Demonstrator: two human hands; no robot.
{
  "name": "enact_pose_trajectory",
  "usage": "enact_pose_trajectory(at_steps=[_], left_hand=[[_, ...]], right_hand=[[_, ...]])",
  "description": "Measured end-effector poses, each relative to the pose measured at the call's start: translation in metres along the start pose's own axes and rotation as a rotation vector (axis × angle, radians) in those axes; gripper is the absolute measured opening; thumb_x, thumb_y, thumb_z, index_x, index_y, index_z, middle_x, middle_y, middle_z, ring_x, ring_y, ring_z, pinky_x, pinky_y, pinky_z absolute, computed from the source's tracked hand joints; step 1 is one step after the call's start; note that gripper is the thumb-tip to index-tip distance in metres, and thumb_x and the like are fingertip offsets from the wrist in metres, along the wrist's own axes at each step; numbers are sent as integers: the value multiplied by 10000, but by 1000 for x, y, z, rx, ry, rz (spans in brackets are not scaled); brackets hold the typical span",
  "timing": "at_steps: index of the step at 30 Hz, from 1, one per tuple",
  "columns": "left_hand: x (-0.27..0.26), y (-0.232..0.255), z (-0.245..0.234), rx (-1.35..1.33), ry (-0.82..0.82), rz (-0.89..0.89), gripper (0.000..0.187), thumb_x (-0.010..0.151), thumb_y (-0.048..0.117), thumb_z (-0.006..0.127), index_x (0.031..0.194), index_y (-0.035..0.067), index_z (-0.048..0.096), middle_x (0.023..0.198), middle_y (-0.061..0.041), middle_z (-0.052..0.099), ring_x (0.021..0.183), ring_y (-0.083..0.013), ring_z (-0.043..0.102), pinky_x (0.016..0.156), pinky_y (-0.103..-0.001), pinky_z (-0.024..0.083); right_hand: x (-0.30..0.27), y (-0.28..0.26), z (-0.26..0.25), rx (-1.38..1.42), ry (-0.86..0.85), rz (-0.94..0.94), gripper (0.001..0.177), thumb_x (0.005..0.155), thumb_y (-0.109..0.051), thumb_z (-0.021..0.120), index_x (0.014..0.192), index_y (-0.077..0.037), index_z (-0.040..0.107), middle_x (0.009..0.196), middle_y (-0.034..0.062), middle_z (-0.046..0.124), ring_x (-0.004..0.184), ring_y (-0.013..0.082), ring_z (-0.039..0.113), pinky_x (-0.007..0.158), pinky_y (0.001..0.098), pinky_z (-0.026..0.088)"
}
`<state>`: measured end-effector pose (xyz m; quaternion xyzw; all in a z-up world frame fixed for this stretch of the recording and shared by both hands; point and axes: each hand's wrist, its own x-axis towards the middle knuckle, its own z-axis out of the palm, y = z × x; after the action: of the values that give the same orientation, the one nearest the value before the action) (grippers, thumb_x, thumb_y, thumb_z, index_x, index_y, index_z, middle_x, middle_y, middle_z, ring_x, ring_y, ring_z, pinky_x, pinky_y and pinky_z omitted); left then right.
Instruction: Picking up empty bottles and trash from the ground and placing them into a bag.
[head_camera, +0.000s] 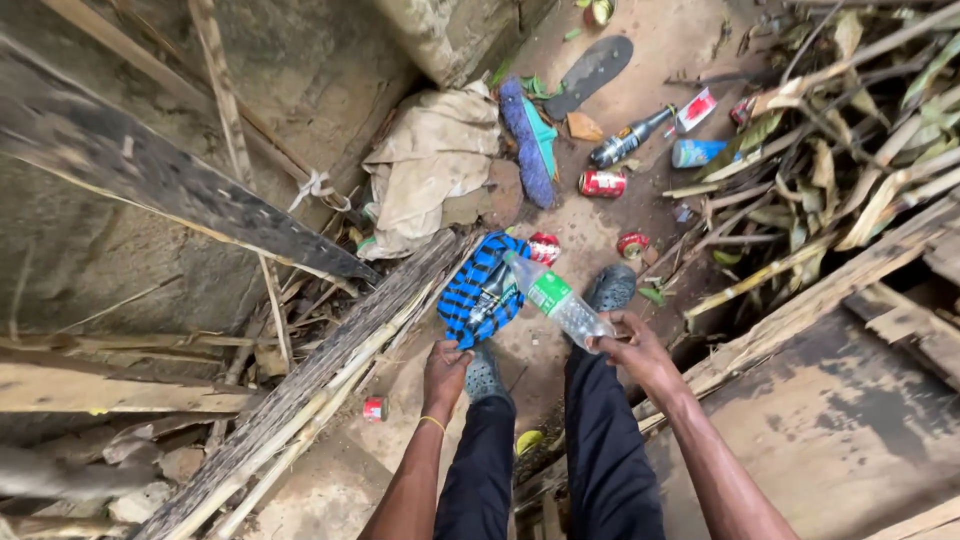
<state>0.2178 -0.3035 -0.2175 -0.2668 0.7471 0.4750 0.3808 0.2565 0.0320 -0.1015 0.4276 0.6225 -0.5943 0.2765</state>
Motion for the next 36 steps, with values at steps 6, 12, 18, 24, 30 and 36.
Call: enact_pose_trajectory(at_steps=[6,12,18,24,30,36], left_hand=[[69,4,13,538,115,249,467,864,270,751,1244,37,612,1209,-207,684,1156,-365,640,994,-445,493],[167,34,66,795,-2,683,711,850,204,714,1458,-19,422,1443,-276,510,1317,-436,484,1100,-481,384],[244,85,130,1054,-118,883,549,944,118,553,1469,-13,461,1441,-250,548,1313,-424,524,1126,-492,401],[271,67,154,1337,-177,742,382,993,159,450,1314,24,606,1352,-222,596,1285,-423,536,1065,-557,407],[244,69,140,1358,-58,867,268,964,157,525,993,58,773,1290,-210,649,1325,-411,528,1134,-545,362],[235,102,119,1222,-79,834,174,825,111,657,945,64,774,1309,-217,618,1281,-397,529,1083,-524,388]], right_hand=[[42,71,54,191,183,93,600,770,-216,789,1316,-71,584,1109,113,717,958,190,678,734,323,538],[41,84,82,320,323,136,616,777,-190,794,1328,-45,561,1141,115,692,964,207,688,725,329,561],[51,112,91,510,319,159,582,807,-145,762,1344,-49,557,1144,123,685,957,187,688,735,305,549],[58,128,88,583,310,181,566,805,-134,745,1334,-53,560,1143,95,697,946,178,683,737,314,543],[50,112,92,513,255,195,579,787,-139,768,1325,-64,568,1156,100,702,962,167,690,758,318,557],[40,100,103,478,228,179,594,766,-140,778,1318,-73,568,1128,90,712,924,185,705,732,328,556]])
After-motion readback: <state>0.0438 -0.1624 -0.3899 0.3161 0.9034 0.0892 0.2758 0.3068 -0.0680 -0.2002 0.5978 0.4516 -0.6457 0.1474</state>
